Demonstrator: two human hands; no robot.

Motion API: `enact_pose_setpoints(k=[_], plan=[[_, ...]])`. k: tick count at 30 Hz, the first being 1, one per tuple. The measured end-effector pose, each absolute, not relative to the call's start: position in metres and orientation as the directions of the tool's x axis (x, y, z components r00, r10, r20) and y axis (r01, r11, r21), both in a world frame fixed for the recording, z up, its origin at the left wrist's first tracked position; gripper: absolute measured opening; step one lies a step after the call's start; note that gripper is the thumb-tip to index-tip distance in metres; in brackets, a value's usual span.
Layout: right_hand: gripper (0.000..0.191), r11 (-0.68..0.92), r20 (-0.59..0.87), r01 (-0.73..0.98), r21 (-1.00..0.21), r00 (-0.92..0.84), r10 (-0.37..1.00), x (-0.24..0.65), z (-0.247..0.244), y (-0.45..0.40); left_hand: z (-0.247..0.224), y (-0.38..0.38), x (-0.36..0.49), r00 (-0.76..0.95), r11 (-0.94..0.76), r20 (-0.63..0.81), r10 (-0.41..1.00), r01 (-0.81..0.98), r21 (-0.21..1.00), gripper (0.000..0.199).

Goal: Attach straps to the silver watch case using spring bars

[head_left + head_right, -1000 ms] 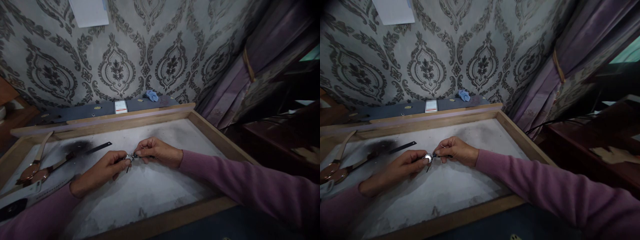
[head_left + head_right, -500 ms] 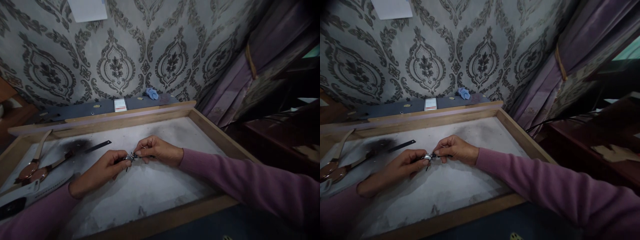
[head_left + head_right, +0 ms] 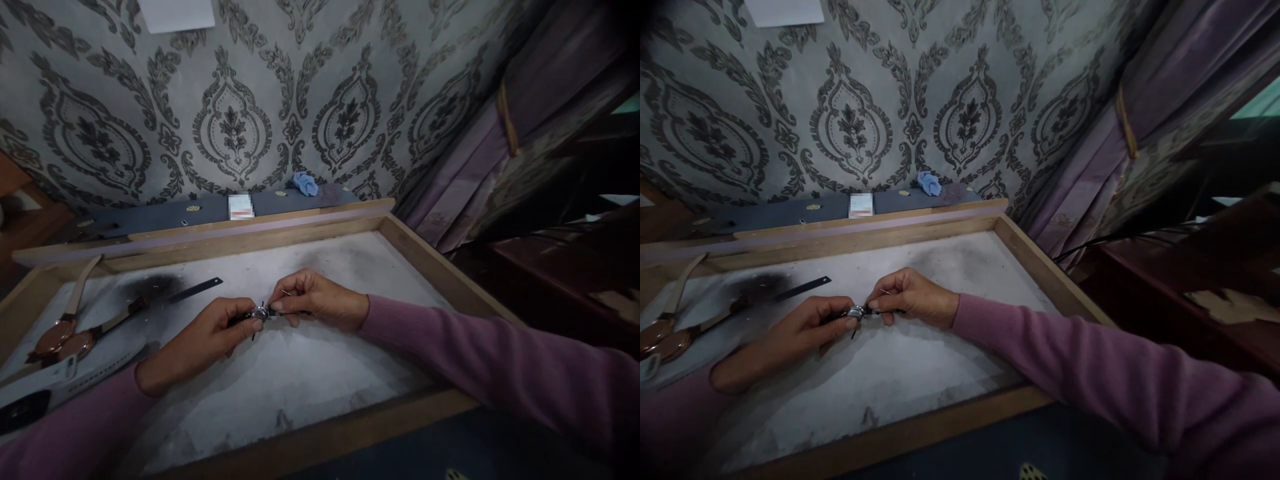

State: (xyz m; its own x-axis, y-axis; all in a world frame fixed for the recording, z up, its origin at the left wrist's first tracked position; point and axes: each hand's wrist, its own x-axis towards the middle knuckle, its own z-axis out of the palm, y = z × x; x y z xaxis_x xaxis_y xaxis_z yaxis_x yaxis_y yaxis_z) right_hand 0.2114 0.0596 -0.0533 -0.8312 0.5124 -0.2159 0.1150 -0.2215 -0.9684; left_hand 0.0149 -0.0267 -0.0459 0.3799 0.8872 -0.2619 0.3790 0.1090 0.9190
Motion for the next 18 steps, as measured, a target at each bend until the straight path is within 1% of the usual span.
enact_pose_setpoints(k=[7, 12, 18], plan=[[0.013, -0.211, -0.223, 0.13, -0.969, -0.829, 0.513, 0.2113, -0.0523, 0.0593, -0.0473, -0.0259, 0.0142, 0.393, 0.096, -0.249, 0.885, 0.37, 0.924, 0.029], [0.011, -0.219, -0.22, 0.121, -0.968, -0.828, 0.516, 0.2112, -0.0532, 0.0592, -0.0454, -0.0262, 0.015, 0.387, 0.091, -0.247, 0.888, 0.38, 0.921, 0.03], [0.013, -0.221, -0.211, 0.11, -0.969, -0.834, 0.51, 0.2117, -0.0533, 0.0595, -0.0453, -0.0261, 0.0155, 0.376, 0.11, -0.262, 0.889, 0.379, 0.919, 0.028]])
